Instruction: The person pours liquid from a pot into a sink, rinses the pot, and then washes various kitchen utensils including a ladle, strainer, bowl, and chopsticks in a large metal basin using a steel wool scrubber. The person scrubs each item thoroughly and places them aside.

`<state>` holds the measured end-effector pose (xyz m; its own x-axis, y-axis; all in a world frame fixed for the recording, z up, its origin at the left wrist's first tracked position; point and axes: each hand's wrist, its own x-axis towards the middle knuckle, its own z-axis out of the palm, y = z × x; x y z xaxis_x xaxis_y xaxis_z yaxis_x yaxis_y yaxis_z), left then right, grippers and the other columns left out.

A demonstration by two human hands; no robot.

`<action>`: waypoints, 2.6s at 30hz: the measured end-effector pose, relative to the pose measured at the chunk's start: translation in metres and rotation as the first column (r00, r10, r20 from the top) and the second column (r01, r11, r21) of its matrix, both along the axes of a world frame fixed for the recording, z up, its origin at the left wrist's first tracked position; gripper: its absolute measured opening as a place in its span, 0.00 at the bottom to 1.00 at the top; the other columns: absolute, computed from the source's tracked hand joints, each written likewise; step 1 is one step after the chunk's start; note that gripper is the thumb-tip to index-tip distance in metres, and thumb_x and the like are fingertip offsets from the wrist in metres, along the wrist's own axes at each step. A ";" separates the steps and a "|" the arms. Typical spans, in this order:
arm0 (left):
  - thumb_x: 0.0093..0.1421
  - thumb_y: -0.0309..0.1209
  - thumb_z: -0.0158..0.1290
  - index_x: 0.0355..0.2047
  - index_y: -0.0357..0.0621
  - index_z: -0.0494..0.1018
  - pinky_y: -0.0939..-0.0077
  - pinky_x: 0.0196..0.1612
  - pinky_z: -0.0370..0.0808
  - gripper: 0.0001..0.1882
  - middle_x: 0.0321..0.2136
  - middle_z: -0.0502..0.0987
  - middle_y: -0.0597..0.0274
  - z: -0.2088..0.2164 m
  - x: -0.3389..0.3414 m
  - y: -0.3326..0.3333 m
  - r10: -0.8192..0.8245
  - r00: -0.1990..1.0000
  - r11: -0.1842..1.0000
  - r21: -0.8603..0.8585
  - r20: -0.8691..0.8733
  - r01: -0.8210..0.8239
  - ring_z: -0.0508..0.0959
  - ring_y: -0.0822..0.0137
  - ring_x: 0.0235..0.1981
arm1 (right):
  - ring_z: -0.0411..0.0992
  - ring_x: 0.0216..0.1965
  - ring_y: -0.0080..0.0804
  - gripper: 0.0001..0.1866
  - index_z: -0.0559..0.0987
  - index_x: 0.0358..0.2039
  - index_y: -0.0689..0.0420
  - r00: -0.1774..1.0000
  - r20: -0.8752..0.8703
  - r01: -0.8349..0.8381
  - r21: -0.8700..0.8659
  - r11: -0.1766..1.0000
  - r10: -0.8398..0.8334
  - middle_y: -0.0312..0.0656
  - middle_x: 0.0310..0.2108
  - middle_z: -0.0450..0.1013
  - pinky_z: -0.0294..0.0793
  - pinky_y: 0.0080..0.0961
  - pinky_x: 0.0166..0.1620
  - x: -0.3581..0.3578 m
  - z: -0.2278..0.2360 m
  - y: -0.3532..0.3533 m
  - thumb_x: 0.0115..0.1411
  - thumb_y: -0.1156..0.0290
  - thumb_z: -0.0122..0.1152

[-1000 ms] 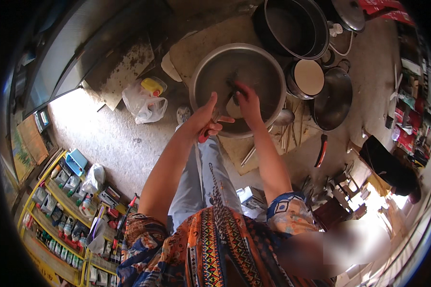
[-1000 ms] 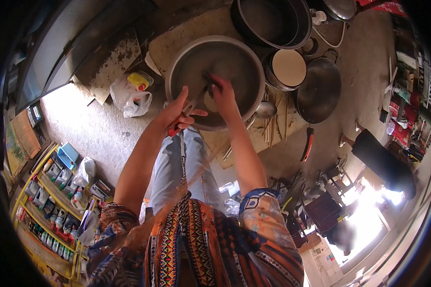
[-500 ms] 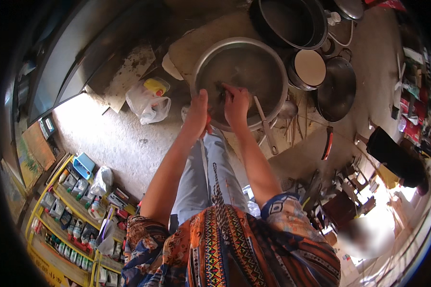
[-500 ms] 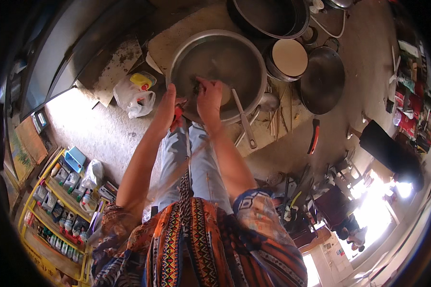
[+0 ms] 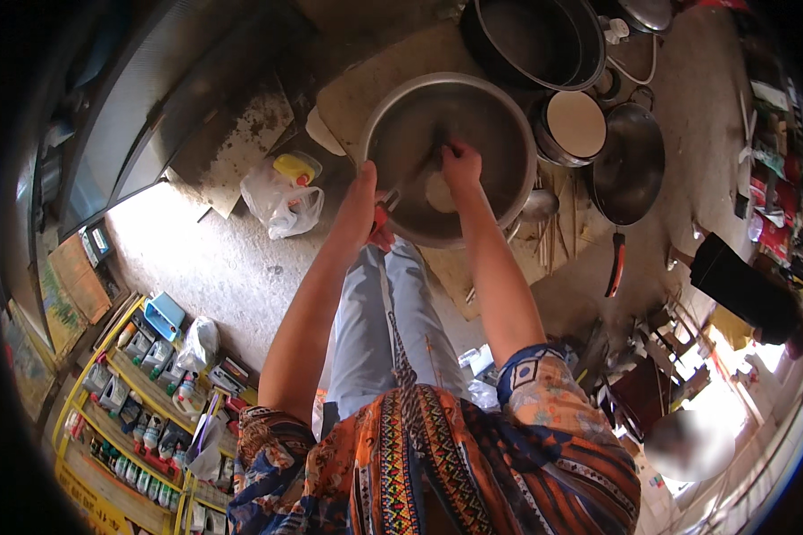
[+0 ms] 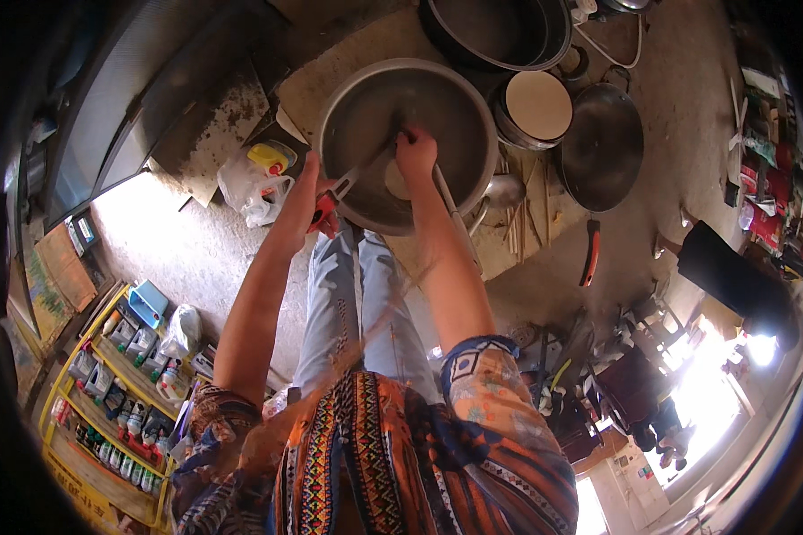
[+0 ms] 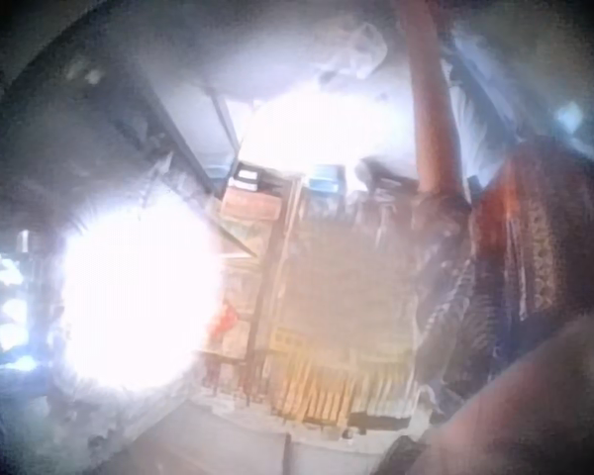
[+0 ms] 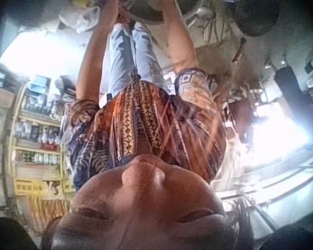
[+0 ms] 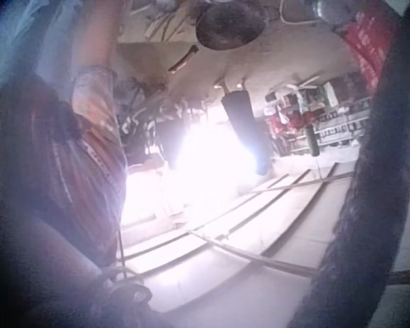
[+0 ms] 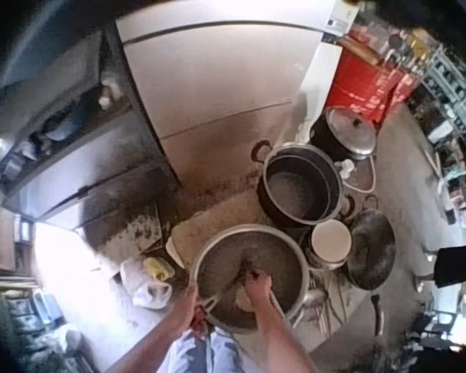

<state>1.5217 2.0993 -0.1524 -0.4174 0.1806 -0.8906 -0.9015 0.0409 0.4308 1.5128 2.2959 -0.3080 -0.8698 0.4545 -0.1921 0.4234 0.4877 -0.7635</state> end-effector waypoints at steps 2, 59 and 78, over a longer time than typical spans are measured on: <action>0.53 0.71 0.31 0.51 0.26 0.62 0.75 0.14 0.68 0.52 0.19 0.72 0.57 0.000 0.001 -0.003 0.043 0.999 0.999 -0.026 0.017 -0.042 0.72 0.68 0.13 | 0.73 0.29 0.40 0.11 0.80 0.35 0.61 0.993 0.061 0.118 -0.299 0.947 -0.104 0.49 0.25 0.73 0.71 0.31 0.37 0.017 0.024 -0.018 0.52 0.71 0.57; 0.49 0.23 0.50 0.61 0.41 0.52 0.72 0.27 0.74 0.37 0.30 0.71 0.61 0.037 -0.038 -0.019 -0.976 -0.104 0.180 -0.975 -0.194 0.129 0.74 0.64 0.32 | 0.68 0.48 0.28 0.19 0.71 0.51 0.64 0.894 0.115 0.390 -0.676 0.625 -0.434 0.45 0.48 0.71 0.66 0.22 0.50 0.042 0.060 0.023 0.58 0.76 0.55; 0.53 0.22 0.44 0.60 0.35 0.49 0.61 0.30 0.74 0.33 0.35 0.74 0.45 0.025 -0.024 -0.014 -0.923 0.140 0.386 -0.870 -0.360 0.307 0.77 0.50 0.31 | 0.64 0.40 0.44 0.25 0.73 0.51 0.54 0.996 -0.047 -0.048 0.363 0.931 0.070 0.48 0.38 0.62 0.66 0.32 0.44 0.022 0.064 -0.036 0.51 0.84 0.49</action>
<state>1.4981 2.0856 -0.1277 -0.8414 0.4447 -0.3070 0.2922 0.8523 0.4338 1.5353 2.2599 -0.2436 -0.9019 0.4311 0.0273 0.3454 0.7578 -0.5536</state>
